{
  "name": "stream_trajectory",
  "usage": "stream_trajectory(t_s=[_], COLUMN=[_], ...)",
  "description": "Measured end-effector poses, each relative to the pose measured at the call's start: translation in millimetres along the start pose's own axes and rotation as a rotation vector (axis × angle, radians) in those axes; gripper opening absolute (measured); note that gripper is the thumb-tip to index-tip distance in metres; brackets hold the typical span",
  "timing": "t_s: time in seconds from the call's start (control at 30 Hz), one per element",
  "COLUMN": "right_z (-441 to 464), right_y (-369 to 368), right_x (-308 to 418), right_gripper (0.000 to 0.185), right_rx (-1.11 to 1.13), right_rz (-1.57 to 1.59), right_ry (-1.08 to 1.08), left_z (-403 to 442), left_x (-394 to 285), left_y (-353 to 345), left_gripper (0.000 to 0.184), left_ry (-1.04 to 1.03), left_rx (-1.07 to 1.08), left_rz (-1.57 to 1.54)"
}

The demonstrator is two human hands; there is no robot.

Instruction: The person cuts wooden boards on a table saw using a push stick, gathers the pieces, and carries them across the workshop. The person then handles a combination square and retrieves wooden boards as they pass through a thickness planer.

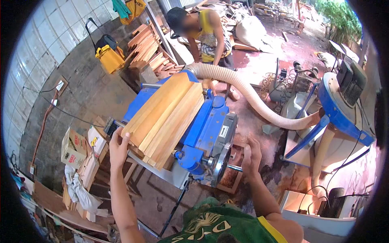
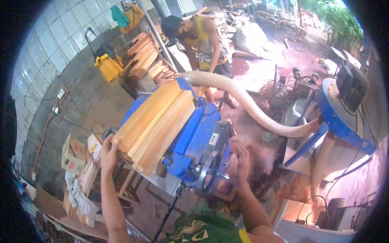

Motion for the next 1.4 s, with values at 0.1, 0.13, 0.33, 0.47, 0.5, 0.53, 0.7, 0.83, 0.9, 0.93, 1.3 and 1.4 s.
stream_trajectory(t_s=[0.1,0.13,0.33,0.47,0.5,0.53,0.7,0.83,0.9,0.93,1.3,1.4], right_z=[33,45,129,187,197,204,255,272,278,282,317,265], right_y=[-2,-7,-59,-129,-148,-165,-245,-265,-265,-267,-209,-204], right_x=[21,22,48,52,48,45,28,42,52,54,118,217], right_gripper=[0.037,0.037,0.034,0.041,0.043,0.046,0.061,0.07,0.069,0.065,0.031,0.027], right_rx=[0.049,0.041,0.186,0.387,0.446,0.458,0.425,0.528,0.502,0.465,0.607,0.341], right_rz=[0.088,0.106,0.224,0.207,0.196,0.185,-0.038,-0.052,-0.107,-0.107,0.388,-0.185], right_ry=[-0.101,0.002,0.022,-0.014,-0.027,-0.027,0.02,-0.029,0.01,0.022,0.234,0.862], left_z=[0,0,-12,-25,-25,-27,-24,-23,-21,-20,-20,-17], left_x=[-1,1,18,-10,-11,-11,-15,-8,-2,1,9,12], left_y=[-3,-3,-9,-15,-16,-16,-10,-8,-7,-7,-7,-8], left_gripper=[0.061,0.062,0.107,0.124,0.122,0.119,0.115,0.109,0.106,0.102,0.094,0.093], left_ry=[0.014,-0.004,-0.229,-0.049,-0.064,-0.074,-0.073,-0.063,-0.058,-0.086,-0.086,-0.092], left_rx=[0.023,0.02,0.056,0.037,0.032,0.029,-0.003,-0.021,-0.042,-0.054,-0.036,-0.019], left_rz=[-0.062,-0.097,-0.126,-0.131,-0.112,-0.09,0.008,0.019,0.02,0.031,-0.014,0.011])
Point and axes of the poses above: each hand's wrist, its own z-axis towards the middle knuckle, its own y-axis out of the back of the hand, x = y × z, the point moved 5 cm from there along z, towards the middle knuckle, and after that the axes turned 3 degrees about x, right-handed, at the moved point
